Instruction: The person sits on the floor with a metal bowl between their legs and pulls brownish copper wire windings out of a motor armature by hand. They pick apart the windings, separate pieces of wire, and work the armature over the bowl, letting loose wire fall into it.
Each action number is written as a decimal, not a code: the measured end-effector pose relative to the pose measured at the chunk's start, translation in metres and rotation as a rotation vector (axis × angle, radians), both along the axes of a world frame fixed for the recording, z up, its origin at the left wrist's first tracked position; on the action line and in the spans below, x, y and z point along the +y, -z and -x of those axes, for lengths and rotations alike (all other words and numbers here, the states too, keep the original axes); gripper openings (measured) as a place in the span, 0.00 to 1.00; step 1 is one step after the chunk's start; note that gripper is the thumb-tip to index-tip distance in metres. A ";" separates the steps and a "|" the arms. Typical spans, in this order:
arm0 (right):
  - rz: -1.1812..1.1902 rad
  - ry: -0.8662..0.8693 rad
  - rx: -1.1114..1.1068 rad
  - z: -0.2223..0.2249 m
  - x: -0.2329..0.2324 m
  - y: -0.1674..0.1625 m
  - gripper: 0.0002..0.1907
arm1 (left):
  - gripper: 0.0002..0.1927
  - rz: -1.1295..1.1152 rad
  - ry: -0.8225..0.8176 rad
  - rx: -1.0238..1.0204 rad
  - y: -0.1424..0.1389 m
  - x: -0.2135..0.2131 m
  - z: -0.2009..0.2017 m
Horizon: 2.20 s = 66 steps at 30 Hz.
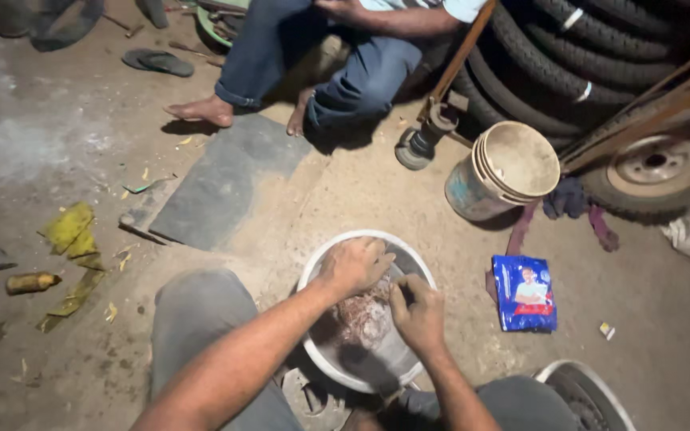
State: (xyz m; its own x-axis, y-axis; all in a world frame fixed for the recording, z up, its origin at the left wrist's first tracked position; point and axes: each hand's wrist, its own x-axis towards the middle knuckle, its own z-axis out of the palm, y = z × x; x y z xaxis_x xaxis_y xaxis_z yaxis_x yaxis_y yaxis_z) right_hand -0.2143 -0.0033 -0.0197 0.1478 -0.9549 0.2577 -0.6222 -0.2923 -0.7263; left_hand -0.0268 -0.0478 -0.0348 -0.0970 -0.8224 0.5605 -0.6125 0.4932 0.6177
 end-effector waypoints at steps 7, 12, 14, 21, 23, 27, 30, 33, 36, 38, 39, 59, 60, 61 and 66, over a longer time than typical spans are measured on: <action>-0.056 0.043 -0.084 0.006 -0.011 0.008 0.04 | 0.15 -0.147 0.025 -0.018 0.021 -0.007 0.002; 0.128 -0.124 0.113 0.016 0.004 0.009 0.06 | 0.16 -0.001 0.038 -0.147 0.039 0.002 0.013; 0.088 -0.104 0.061 0.019 0.009 0.016 0.05 | 0.15 -0.040 -0.025 -0.004 0.045 0.007 0.012; -0.110 0.037 -0.026 0.011 0.026 0.028 0.06 | 0.13 -0.085 0.041 0.106 0.039 0.031 -0.004; -0.003 -0.007 -0.015 0.009 0.028 0.023 0.05 | 0.13 -0.069 0.022 0.124 0.033 0.033 -0.004; -0.034 -0.077 -0.066 0.010 0.025 0.020 0.04 | 0.13 -0.083 0.005 0.155 0.026 0.030 -0.002; -0.144 -0.003 -0.057 0.008 0.013 0.027 0.05 | 0.12 -0.125 0.009 0.205 0.030 0.025 -0.004; -0.165 0.049 -0.004 0.003 0.001 0.035 0.08 | 0.13 -0.430 0.172 0.339 0.036 0.017 -0.006; -0.024 0.058 0.026 -0.001 -0.003 0.032 0.08 | 0.17 -0.297 0.203 0.161 0.036 0.008 -0.006; 0.019 0.104 -0.021 0.001 -0.002 0.024 0.08 | 0.16 -0.233 0.071 0.093 0.034 0.003 -0.010; -0.017 0.085 -0.001 0.002 -0.002 0.020 0.08 | 0.16 -0.211 0.006 0.061 0.032 0.001 -0.013; -0.458 -0.001 -0.054 -0.012 0.001 0.021 0.07 | 0.19 -0.451 0.120 0.116 0.027 0.005 -0.013; -0.287 -0.050 -0.006 -0.012 0.002 0.021 0.07 | 0.19 -0.506 0.180 0.099 0.026 0.005 -0.013; -0.119 -0.096 0.043 -0.012 0.003 0.023 0.07 | 0.18 -0.465 0.188 0.061 0.026 0.006 -0.013; -0.022 -0.073 0.124 -0.014 0.006 0.023 0.06 | 0.16 -0.270 0.219 -0.004 0.023 0.010 -0.018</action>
